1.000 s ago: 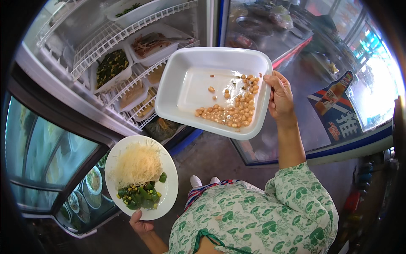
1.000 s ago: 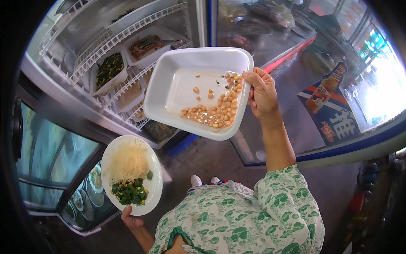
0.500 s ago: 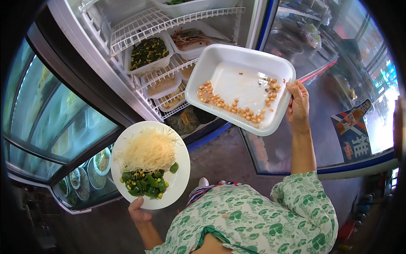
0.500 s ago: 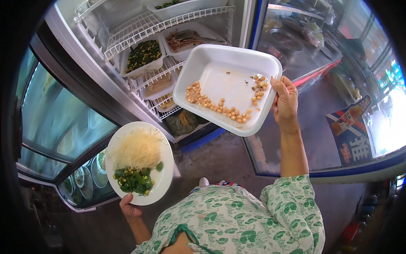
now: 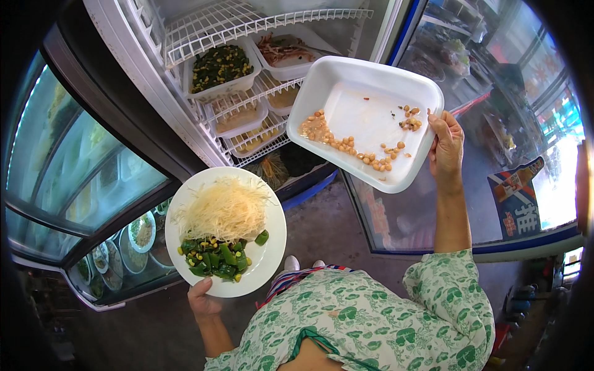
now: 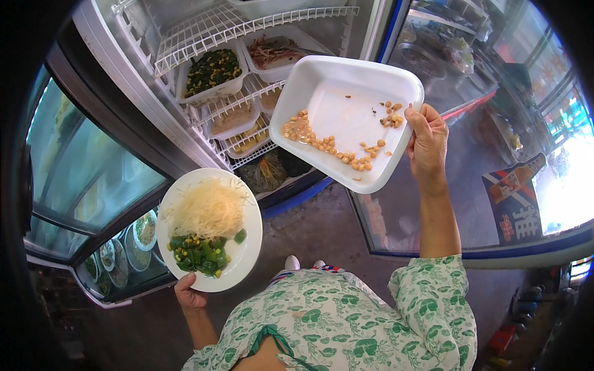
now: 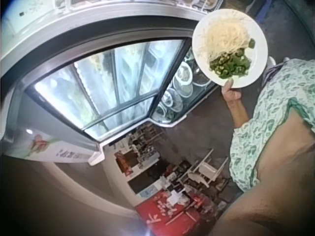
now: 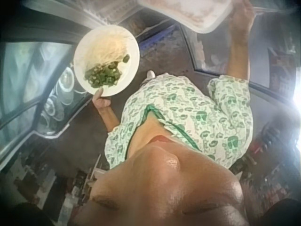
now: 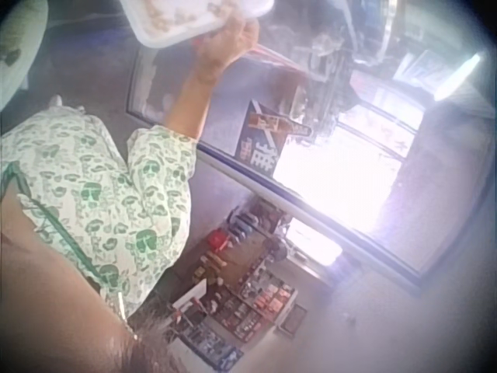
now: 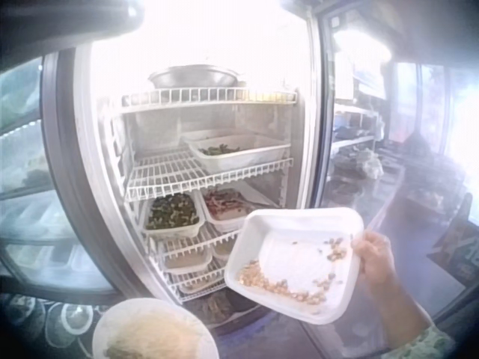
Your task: The person assembles a mixed vegetable plate by retrieving various pre-cooked items from a commercial refrigerator and arranging them on a white plate. They use tongs to transfer green vegetables, bean sprouts, peanuts, and lotus root slices onto the plate, then place the finished plate on a counter.
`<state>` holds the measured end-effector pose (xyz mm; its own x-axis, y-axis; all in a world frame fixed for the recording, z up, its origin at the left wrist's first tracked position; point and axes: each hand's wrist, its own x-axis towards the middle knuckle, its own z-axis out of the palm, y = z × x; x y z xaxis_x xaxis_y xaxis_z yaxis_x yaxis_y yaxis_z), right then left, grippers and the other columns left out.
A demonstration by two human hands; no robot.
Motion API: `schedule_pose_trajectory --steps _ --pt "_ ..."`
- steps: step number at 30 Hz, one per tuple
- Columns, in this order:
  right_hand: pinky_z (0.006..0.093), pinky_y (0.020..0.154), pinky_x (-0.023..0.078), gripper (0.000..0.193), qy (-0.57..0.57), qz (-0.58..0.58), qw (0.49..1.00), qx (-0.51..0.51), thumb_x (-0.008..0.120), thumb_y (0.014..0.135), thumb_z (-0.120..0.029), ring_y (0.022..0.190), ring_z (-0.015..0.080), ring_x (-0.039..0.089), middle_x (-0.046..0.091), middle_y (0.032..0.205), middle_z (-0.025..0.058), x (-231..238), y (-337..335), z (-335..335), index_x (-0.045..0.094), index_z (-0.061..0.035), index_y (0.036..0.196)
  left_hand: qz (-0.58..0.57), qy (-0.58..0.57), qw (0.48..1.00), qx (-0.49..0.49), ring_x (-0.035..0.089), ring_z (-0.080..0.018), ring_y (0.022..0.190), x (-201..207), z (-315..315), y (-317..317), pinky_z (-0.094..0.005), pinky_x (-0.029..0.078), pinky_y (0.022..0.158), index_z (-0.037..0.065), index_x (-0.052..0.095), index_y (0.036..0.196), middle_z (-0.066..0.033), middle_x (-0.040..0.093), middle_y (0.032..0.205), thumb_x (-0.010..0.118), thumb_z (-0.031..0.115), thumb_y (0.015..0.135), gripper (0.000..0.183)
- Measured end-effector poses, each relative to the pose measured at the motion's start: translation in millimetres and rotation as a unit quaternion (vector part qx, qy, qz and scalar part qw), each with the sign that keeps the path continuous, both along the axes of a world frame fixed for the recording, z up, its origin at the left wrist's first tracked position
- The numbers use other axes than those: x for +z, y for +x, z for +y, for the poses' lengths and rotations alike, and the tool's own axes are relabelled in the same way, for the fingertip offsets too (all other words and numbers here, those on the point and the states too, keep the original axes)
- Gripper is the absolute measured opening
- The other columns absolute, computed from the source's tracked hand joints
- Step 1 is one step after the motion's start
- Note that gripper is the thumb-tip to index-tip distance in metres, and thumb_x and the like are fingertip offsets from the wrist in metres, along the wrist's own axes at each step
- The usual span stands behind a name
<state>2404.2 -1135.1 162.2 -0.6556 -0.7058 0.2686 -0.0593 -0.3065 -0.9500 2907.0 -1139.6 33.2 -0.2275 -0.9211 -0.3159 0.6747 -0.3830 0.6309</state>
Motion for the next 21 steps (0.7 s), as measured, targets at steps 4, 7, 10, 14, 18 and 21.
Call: schedule_pose_trajectory --steps 4,7,10,14,18,21 --pt "0.0145 0.029 0.026 0.023 -0.001 0.013 1.000 -0.017 0.057 0.084 -0.016 0.034 -0.0001 0.034 0.045 0.050 -0.0049 4.7 6.9 3.0 0.047 -0.0105 0.065 0.002 0.003 1.000 -0.007 0.053 -0.0322 0.109 -6.5 -8.5 5.4 -0.0483 0.040 0.097 -0.001 0.043 0.125 -0.0157 0.054 0.118 0.051 -0.003 0.071 0.055" --pt "0.0145 0.029 0.026 0.023 0.000 -0.016 1.000 -0.024 0.056 0.085 -0.015 0.034 0.0001 0.033 0.044 0.049 -0.0050 -4.6 10.8 10.7 0.047 -0.0104 0.065 0.017 0.010 0.999 -0.043 0.052 -0.0320 0.109 -3.8 -14.1 3.3 -0.0481 0.040 0.097 0.000 0.042 0.126 -0.0156 0.053 0.119 0.052 -0.003 0.070 0.056" --pt "0.0142 0.028 0.026 0.022 -0.008 -0.013 0.999 -0.047 0.054 0.086 -0.013 0.033 -0.0002 0.033 0.043 0.048 -0.0050 -3.2 26.6 23.2 0.047 -0.0099 0.065 0.024 0.007 0.998 -0.064 0.053 -0.0325 0.109 3.0 -19.8 1.2 -0.0478 0.040 0.097 0.000 0.042 0.126 -0.0155 0.053 0.119 0.052 -0.002 0.070 0.057" --pt "0.0134 0.028 0.026 0.019 -0.011 -0.049 0.996 -0.068 0.052 0.087 -0.012 0.033 -0.0008 0.032 0.043 0.048 -0.0053 -10.2 39.5 40.8 0.048 -0.0092 0.068 -0.003 0.016 0.997 -0.070 0.054 -0.0332 0.107 -8.1 -28.6 10.4 -0.0469 0.041 0.096 -0.002 0.041 0.125 -0.0161 0.054 0.118 0.052 -0.002 0.069 0.057" --pt "0.0131 0.028 0.025 0.014 -0.031 -0.137 0.984 -0.114 0.051 0.086 -0.013 0.032 -0.0017 0.030 0.043 0.050 -0.0062 -31.9 51.9 80.1 0.050 -0.0072 0.073 -0.018 0.001 0.993 -0.116 0.054 -0.0320 0.107 -7.0 -30.3 9.2 -0.0447 0.041 0.096 -0.003 0.041 0.125 -0.0159 0.054 0.118 0.053 -0.001 0.069 0.057" --pt "0.0136 0.027 0.023 0.014 -0.025 -0.186 0.970 -0.152 0.052 0.085 -0.016 0.033 -0.0028 0.029 0.043 0.051 -0.0070 -38.8 66.5 118.2 0.050 -0.0069 0.075 -0.035 0.010 0.990 -0.136 0.054 -0.0308 0.107 -8.1 -27.9 19.0 -0.0414 0.042 0.094 -0.002 0.039 0.127 -0.0148 0.053 0.119 0.053 -0.002 0.068 0.060"
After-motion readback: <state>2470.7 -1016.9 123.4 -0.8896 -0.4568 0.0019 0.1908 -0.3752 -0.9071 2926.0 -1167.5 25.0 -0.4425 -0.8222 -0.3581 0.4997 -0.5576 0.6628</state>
